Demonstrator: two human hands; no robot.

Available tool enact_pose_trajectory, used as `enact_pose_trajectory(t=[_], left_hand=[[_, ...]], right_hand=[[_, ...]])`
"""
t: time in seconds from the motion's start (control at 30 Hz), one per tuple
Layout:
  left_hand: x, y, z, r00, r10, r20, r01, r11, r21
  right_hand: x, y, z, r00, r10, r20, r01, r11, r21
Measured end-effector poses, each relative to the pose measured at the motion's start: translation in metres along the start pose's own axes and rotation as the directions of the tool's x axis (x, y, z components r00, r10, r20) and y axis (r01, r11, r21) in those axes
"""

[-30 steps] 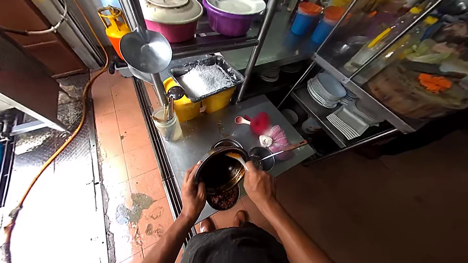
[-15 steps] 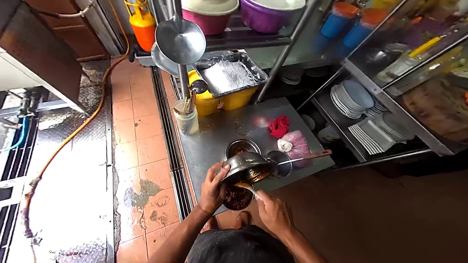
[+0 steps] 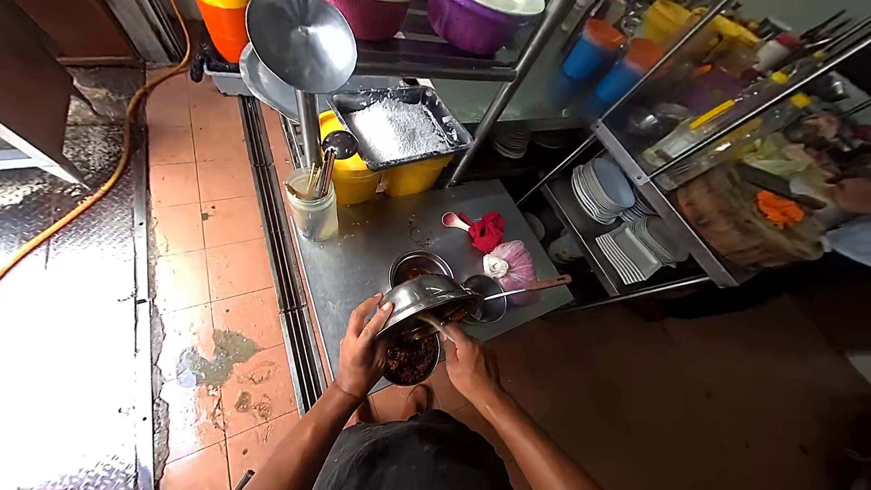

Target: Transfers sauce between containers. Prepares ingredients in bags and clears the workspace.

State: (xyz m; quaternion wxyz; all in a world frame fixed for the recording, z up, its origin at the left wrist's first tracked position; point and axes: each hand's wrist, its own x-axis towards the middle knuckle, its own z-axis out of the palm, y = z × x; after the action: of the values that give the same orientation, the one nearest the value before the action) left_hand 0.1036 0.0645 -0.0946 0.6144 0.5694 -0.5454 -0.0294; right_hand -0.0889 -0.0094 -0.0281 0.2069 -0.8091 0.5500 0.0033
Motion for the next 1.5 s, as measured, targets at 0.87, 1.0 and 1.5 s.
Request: enact_pose_trajectory(t=[0.87,1.0,1.5], left_hand=[[-0.011,0.016,0.007,0.658,-0.724,-0.208,0.687,0.690,-0.229],[0.008,0.014,-0.030,0.138,-0.978,-0.156,0.733,0.207,-0.648],[-0.086,0.006,-0.169,0.027,-0.962,0.273,0.259,-0.257,-0.931]], right_hand=[[-0.048,0.039,0.044,0.999,-0.054,0.002,0.052,0.968,0.247],[-0.038,0.027,0.013,0.976,0.120,0.184,-0.172,0.938,0.300],[0.017,-0.032,-0.015,0.969,0.149,0.198,-0.139,0.988,-0.062]])
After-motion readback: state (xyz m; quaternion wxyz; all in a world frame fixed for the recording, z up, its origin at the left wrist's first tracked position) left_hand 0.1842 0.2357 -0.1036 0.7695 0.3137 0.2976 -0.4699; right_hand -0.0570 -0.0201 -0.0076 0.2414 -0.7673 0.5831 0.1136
